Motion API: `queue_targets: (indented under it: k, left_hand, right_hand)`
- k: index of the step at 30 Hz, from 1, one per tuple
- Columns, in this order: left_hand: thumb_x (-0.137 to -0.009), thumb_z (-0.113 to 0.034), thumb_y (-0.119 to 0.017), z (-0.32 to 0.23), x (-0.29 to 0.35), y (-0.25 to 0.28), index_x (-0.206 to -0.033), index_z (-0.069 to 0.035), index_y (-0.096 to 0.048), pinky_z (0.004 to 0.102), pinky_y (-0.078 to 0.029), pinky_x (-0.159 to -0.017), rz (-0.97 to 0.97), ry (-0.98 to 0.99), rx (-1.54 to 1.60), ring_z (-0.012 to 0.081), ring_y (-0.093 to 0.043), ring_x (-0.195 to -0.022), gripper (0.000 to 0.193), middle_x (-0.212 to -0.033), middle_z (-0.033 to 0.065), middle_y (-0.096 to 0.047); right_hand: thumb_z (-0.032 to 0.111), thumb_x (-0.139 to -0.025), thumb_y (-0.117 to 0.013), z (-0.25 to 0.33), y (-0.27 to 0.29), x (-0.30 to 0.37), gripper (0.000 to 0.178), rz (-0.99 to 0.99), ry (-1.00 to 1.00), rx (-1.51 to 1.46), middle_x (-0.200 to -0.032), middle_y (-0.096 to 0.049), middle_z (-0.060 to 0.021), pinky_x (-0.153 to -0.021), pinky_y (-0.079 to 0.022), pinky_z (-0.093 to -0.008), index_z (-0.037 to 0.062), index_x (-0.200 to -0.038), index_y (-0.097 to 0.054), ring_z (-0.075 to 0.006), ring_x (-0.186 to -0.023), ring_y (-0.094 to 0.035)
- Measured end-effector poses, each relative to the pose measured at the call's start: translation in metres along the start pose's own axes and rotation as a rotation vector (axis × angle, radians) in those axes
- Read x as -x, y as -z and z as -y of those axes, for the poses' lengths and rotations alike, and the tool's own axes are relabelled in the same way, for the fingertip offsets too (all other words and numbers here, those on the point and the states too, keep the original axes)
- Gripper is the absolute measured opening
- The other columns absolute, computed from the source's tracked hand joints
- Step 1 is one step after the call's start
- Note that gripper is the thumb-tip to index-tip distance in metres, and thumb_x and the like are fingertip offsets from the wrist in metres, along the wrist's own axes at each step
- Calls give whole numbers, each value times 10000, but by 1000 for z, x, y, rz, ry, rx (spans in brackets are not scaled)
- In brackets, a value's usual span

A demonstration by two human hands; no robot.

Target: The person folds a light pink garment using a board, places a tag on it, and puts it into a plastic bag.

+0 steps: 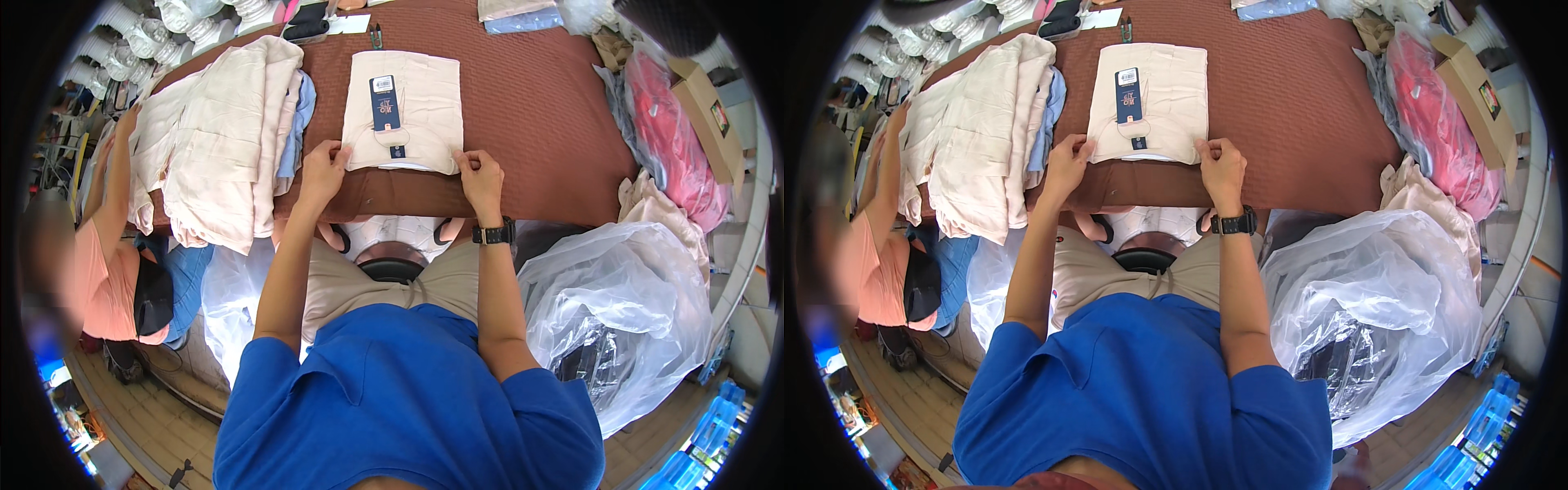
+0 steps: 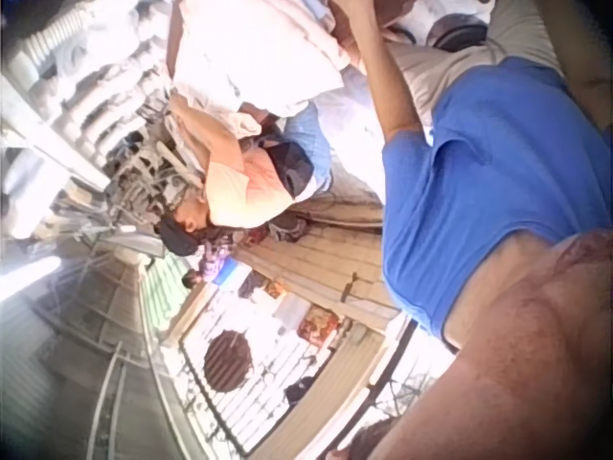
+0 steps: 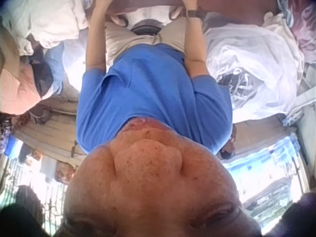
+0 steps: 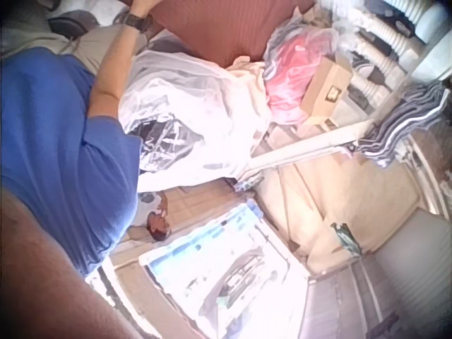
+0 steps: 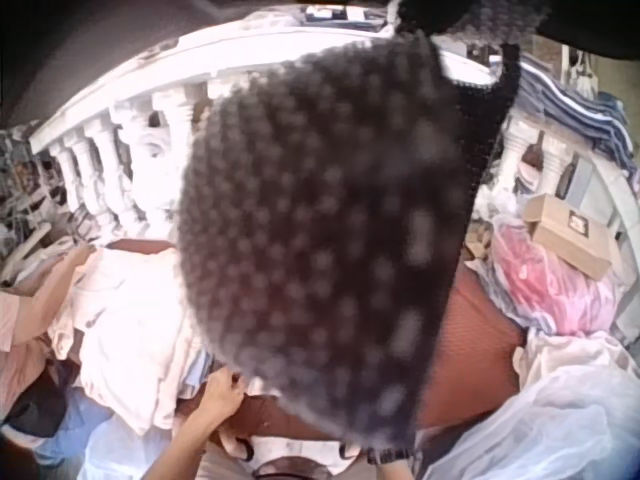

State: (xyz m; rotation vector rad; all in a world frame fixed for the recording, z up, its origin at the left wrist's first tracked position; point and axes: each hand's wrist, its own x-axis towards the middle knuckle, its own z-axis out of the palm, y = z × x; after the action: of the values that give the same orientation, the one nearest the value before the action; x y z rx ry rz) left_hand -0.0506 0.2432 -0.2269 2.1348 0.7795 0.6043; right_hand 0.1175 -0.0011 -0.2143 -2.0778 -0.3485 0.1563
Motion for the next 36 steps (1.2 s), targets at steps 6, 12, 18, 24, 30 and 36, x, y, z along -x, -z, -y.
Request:
queue_targets:
  k: [6,12,18,24,30,36]
  left_hand:
    - [-834,-225,-780,-3,-11,-6,-957,45,-685,391,-537,-704,58,185,-22,292,-705,-744,312,-799,188,-719]
    - [-811,-257,-814,1,-6,-6,-996,37,-623,395,-542,-726,82,194,90,293,-691,-778,397,-865,182,-697]
    - [-902,-208,-719,23,-35,-1,-1106,41,-650,365,-549,-752,-244,-118,-216,246,-685,-862,329,-1013,200,-683]
    - [-978,-324,-606,30,-137,-27,-1143,45,-689,345,-520,-850,-13,16,163,253,-691,-961,413,-1064,185,-724]
    - [-917,-353,-667,-18,-158,-42,-1117,46,-706,363,-527,-841,120,164,32,269,-706,-943,447,-1041,203,-730]
    - [-840,-295,-736,17,-174,-55,-1047,46,-732,398,-544,-794,130,172,205,299,-726,-888,399,-987,234,-731]
  right_hand:
    - [173,-820,-785,-7,-6,-5,240,38,5,-19,-794,-725,-114,-652,-538,-318,-20,-945,-715,-164,-692,-674]
    - [101,-797,-769,-11,-13,-4,177,-32,150,-34,-698,-686,-130,-625,-529,-356,-31,-869,-675,-234,-649,-679]
    - [148,-830,-760,11,-10,1,334,-142,223,216,-1214,-612,-223,-885,-474,-466,3,-1098,-622,-369,-1073,-597]
    - [251,-940,-656,26,-61,-21,589,-101,634,295,-1408,-384,-310,-1041,-368,-556,-19,-1411,-425,-496,-1260,-405]
    - [252,-947,-642,10,-67,-48,597,-106,431,243,-1384,-415,-307,-1046,-340,-552,-62,-1397,-409,-482,-1245,-399]
    - [235,-871,-732,16,-61,-82,567,-6,252,290,-1252,-557,-232,-1018,-338,-527,-34,-1315,-502,-399,-1219,-457]
